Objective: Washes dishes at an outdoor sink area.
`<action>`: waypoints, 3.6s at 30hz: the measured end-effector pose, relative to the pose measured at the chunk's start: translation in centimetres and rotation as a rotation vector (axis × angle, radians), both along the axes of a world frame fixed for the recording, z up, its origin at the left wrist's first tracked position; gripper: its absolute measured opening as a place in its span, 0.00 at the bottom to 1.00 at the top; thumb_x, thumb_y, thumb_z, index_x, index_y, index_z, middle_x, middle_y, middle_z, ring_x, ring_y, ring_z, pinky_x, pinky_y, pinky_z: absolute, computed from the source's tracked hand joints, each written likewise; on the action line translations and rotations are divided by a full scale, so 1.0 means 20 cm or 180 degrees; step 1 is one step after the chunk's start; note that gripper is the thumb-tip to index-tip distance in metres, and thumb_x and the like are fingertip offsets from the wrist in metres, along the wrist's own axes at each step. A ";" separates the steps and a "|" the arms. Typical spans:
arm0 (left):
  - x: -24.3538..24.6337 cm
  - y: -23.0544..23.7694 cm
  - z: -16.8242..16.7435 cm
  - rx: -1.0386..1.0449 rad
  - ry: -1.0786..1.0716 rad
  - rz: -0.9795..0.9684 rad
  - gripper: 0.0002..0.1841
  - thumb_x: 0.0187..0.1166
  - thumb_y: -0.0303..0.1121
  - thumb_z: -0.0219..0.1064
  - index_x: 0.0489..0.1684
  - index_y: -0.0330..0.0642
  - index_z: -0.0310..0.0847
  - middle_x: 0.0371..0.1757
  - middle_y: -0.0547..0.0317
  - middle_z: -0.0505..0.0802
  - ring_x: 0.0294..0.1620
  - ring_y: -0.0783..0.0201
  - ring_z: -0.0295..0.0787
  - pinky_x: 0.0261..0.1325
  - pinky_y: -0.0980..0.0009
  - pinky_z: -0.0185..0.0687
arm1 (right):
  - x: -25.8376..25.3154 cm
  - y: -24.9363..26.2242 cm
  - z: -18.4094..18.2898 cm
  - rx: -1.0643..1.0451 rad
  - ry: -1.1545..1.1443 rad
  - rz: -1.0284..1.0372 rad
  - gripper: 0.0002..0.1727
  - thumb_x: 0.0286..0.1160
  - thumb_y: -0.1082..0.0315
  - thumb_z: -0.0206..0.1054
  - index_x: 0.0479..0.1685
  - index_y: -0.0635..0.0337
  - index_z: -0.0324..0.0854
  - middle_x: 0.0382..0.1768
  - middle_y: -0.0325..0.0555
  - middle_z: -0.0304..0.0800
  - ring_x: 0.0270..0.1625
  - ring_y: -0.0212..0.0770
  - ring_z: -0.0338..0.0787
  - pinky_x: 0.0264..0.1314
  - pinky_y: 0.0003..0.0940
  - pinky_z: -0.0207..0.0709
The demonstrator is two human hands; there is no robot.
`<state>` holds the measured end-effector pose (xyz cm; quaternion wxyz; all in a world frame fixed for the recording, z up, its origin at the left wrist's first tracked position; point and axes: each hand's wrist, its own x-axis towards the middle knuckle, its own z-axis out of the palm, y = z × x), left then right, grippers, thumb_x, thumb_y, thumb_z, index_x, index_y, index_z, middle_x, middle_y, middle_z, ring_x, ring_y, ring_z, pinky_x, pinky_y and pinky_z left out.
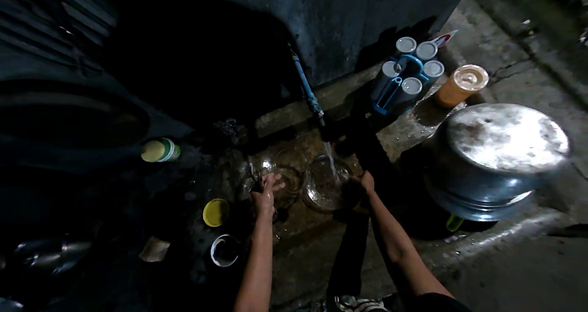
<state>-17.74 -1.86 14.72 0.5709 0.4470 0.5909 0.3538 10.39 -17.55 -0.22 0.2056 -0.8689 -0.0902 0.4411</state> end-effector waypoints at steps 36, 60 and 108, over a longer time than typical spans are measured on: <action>0.00 -0.42 -0.73 0.3281 0.1125 -0.4168 0.20 0.71 0.18 0.67 0.63 0.37 0.88 0.68 0.50 0.90 0.72 0.39 0.83 0.56 0.45 0.87 | 0.05 -0.55 1.13 0.2095 -0.2142 -0.0423 0.30 0.73 0.75 0.63 0.74 0.74 0.58 0.48 0.60 0.86 0.39 0.42 0.90 0.41 0.40 0.86; 0.58 -0.26 -0.56 -0.0540 0.1908 -0.2992 0.31 0.80 0.31 0.69 0.81 0.29 0.63 0.70 0.29 0.82 0.70 0.36 0.81 0.73 0.41 0.74 | -0.19 0.01 0.06 0.0601 -0.0682 -0.0070 0.23 0.85 0.62 0.63 0.76 0.60 0.76 0.64 0.66 0.86 0.66 0.67 0.86 0.70 0.66 0.75; 0.39 0.15 -0.83 -0.0393 0.1100 -0.1993 0.15 0.87 0.29 0.59 0.64 0.31 0.83 0.62 0.36 0.88 0.63 0.46 0.86 0.70 0.51 0.77 | -0.09 0.31 0.33 0.0321 -0.0735 0.0355 0.29 0.79 0.65 0.69 0.79 0.64 0.72 0.74 0.75 0.75 0.75 0.74 0.76 0.75 0.69 0.69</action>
